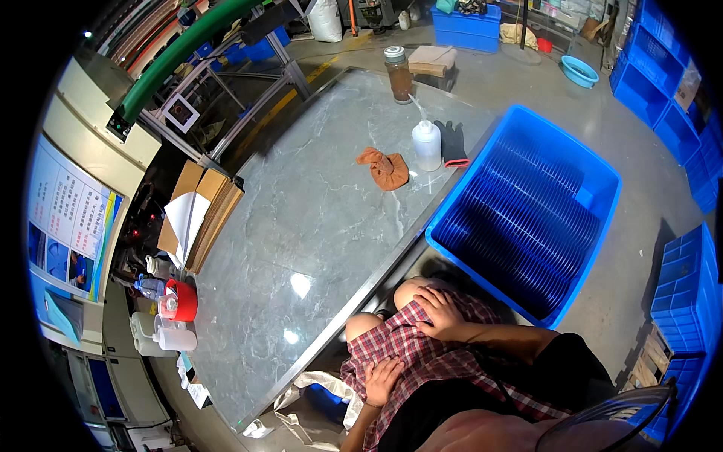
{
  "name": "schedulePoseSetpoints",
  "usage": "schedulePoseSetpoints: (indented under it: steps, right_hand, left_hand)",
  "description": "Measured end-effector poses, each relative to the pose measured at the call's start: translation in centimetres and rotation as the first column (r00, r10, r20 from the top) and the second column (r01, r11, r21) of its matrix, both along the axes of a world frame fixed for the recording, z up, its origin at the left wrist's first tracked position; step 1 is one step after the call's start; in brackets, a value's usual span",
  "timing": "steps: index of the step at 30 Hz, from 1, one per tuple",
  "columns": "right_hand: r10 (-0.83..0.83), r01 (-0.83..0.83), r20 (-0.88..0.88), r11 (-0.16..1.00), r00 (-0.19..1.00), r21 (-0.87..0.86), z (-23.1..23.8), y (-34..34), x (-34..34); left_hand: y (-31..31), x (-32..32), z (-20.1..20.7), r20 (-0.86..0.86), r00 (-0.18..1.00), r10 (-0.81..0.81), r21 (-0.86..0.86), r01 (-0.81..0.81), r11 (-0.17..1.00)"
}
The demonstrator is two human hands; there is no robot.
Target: The person organizes blue circular plastic parts by stacking them into a blue crate on a metal table. They then put on black gloves and move to a green conveyor belt to stack a large pile of the same parts.
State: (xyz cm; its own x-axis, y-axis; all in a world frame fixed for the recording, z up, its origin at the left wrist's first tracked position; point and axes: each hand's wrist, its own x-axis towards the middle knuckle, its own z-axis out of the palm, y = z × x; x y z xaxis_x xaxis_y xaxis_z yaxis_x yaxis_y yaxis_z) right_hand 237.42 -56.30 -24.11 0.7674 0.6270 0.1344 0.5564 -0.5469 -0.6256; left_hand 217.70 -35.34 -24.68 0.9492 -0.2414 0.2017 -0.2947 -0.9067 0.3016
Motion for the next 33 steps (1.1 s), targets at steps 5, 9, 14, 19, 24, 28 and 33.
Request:
schedulePoseSetpoints:
  steps: [5, 9, 14, 19, 24, 28, 33]
  right_hand:
    - [-0.003, 0.003, 0.001, 1.000, 1.000, 0.005, 0.03, 0.02, -0.03]
    - [-0.008, 0.008, -0.002, 1.000, 1.000, -0.019, 0.06, 0.01, -0.03]
    - [-0.001, 0.001, -0.015, 1.000, 1.000, -0.005, 0.13, 0.03, -0.03]
    - [-0.006, 0.006, -0.025, 1.000, 1.000, 0.004, 0.29, -0.04, -0.07]
    - [-0.010, 0.010, -0.005, 0.999, 1.000, 0.036, 0.42, -0.01, 0.00]
    - [-0.002, 0.002, -0.007, 0.998, 1.000, 0.055, 0.38, 0.01, -0.04]
    - [-0.006, 0.006, -0.018, 1.000, 1.000, 0.012, 0.35, 0.01, -0.06]
  left_hand:
    - [0.01, -0.02, 0.12, 0.006, 1.000, -0.007, -0.037, 0.007, 0.999]
    - [-0.02, 0.02, 0.04, 0.012, 1.000, -0.003, -0.041, 0.004, 0.999]
    - [-0.02, -0.02, -0.02, 0.011, 1.000, -0.007, -0.039, 0.007, 0.999]
    - [0.00, -0.13, -0.05, -0.006, 1.000, 0.000, -0.061, 0.000, 0.998]
    - [-0.01, -0.02, -0.11, 0.014, 1.000, -0.012, -0.022, 0.013, 1.000]
    - [0.00, -0.03, -0.10, -0.003, 1.000, -0.002, -0.013, 0.002, 1.000]
    - [0.00, -0.06, -0.05, 0.004, 1.000, -0.005, 0.011, 0.005, 1.000]
